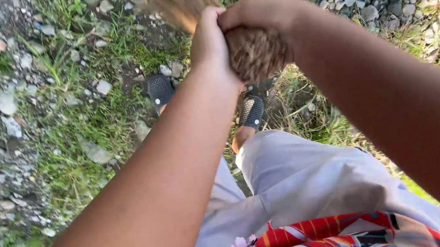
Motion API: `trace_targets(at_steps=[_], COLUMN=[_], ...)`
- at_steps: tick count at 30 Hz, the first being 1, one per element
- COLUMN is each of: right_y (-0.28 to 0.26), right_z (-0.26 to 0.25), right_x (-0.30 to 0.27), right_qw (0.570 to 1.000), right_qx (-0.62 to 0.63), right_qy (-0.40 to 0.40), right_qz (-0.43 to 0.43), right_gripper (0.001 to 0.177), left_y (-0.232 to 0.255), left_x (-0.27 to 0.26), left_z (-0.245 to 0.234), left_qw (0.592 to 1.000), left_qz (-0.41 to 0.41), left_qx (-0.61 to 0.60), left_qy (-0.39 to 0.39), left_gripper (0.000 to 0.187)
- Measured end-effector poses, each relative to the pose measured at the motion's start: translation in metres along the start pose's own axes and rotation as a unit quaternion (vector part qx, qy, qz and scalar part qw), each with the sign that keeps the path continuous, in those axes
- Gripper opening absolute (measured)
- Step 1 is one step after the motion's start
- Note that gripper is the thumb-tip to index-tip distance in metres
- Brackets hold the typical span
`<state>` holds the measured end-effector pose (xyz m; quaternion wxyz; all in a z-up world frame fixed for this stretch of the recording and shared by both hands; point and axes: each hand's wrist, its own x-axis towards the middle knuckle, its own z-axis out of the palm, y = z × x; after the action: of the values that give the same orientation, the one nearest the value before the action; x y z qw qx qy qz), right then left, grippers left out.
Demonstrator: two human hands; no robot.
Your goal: The person holds and rotates a stick broom with both hands while walking along a gravel path.
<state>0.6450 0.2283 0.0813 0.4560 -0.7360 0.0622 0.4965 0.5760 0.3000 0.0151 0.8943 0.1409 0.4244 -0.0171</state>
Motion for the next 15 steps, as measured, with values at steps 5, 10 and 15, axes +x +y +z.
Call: trace_targets(at_steps=[5,10,15], right_y=[-0.04,-0.036,-0.044], right_z=[0.019,0.066,0.138], right_x=[0.072,0.081,0.032], right_qw=[0.996,0.985,0.986], right_qx=[-0.06,-0.064,0.101], right_qy=[0.036,0.143,0.074], right_qz=[0.046,-0.068,-0.111], right_gripper=[0.032,0.035,0.066], left_y=[0.069,0.113,0.145], left_x=[0.058,0.062,-0.014], left_z=[0.003,-0.035,-0.073], left_qw=[0.991,0.992,0.993], left_qz=[-0.074,-0.043,-0.08], left_qx=[0.107,0.1,0.047], left_qy=[0.039,-0.062,-0.072], left_gripper=[0.039,0.036,0.044])
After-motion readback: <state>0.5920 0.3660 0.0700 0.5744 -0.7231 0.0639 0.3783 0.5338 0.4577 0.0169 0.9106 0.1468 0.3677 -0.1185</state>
